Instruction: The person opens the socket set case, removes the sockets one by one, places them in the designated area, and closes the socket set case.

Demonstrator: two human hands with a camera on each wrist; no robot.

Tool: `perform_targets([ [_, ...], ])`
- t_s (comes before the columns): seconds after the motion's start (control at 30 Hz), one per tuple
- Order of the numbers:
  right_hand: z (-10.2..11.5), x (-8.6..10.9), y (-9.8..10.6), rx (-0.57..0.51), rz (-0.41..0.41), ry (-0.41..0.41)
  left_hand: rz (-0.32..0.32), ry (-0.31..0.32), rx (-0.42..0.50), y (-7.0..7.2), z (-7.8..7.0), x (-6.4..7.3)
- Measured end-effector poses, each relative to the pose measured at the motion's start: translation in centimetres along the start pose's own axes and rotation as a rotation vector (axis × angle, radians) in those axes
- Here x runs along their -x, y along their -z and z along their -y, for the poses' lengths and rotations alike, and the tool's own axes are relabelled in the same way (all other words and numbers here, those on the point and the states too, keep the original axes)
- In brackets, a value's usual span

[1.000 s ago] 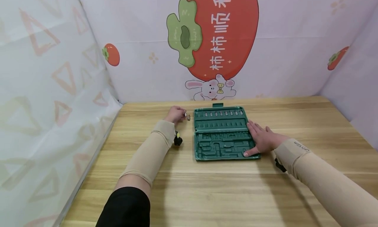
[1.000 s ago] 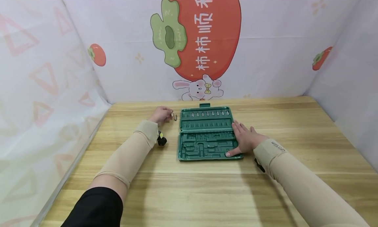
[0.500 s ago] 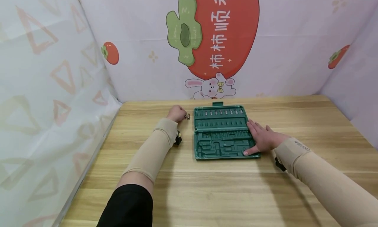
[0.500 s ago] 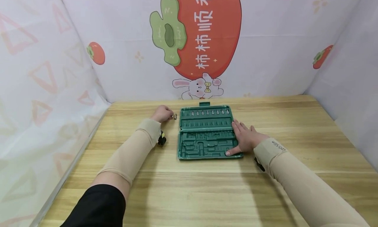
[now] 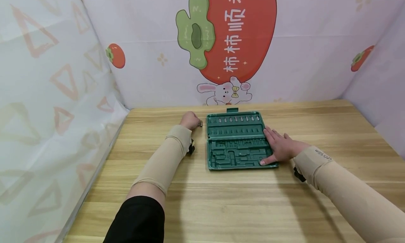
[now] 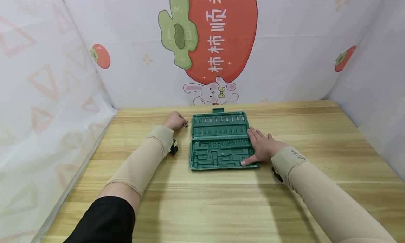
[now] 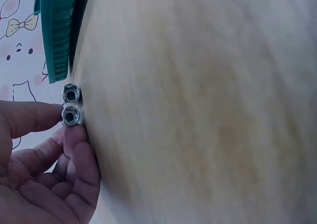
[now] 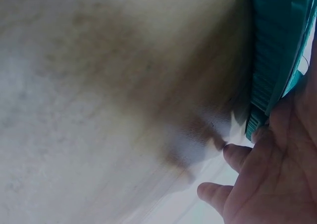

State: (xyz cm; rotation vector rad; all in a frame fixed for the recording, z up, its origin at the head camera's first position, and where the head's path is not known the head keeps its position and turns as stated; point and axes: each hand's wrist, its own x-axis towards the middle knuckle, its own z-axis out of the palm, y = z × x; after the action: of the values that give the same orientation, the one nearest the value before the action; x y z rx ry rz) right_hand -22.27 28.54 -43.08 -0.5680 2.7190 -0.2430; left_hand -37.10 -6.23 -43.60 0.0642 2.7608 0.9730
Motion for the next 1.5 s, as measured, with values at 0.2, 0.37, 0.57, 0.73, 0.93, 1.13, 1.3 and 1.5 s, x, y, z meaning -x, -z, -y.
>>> perform_targets([
  [0.2, 0.26, -0.11, -0.11, -0.014, 0.012, -0.003, -0.025, -0.004, -0.034, -0.37, 0.2, 0.06],
  [0.37, 0.13, 0.01, -0.04, -0.016, 0.007, -0.002, -0.022, -0.007, -0.01, -0.53, 0.13, 0.03],
  [0.57, -0.04, -0.07, -0.17, 0.002, -0.001, -0.001, -0.021, -0.005, -0.016, -0.59, -0.05, -0.13],
  [0.73, 0.18, 0.02, -0.17, 0.011, 0.005, -0.01, -0.015, 0.002, -0.032, -0.71, -0.05, -0.34],
  [0.93, 0.24, -0.11, -0.1, 0.028, 0.002, -0.009, -0.012, 0.002, -0.034, -0.72, 0.04, -0.48],
  [1.13, -0.03, -0.28, 0.05, 0.014, 0.004, -0.012, -0.019, 0.016, 0.011, -0.39, -0.18, -0.31],
  [1.3, 0.21, -0.28, -0.05, 0.001, 0.008, -0.005, -0.003, 0.054, 0.031, -0.42, 0.19, -0.14],
  [1.5, -0.16, -0.27, -0.17, 0.005, 0.002, -0.013, -0.017, 0.009, -0.008, -0.67, -0.21, -0.25],
])
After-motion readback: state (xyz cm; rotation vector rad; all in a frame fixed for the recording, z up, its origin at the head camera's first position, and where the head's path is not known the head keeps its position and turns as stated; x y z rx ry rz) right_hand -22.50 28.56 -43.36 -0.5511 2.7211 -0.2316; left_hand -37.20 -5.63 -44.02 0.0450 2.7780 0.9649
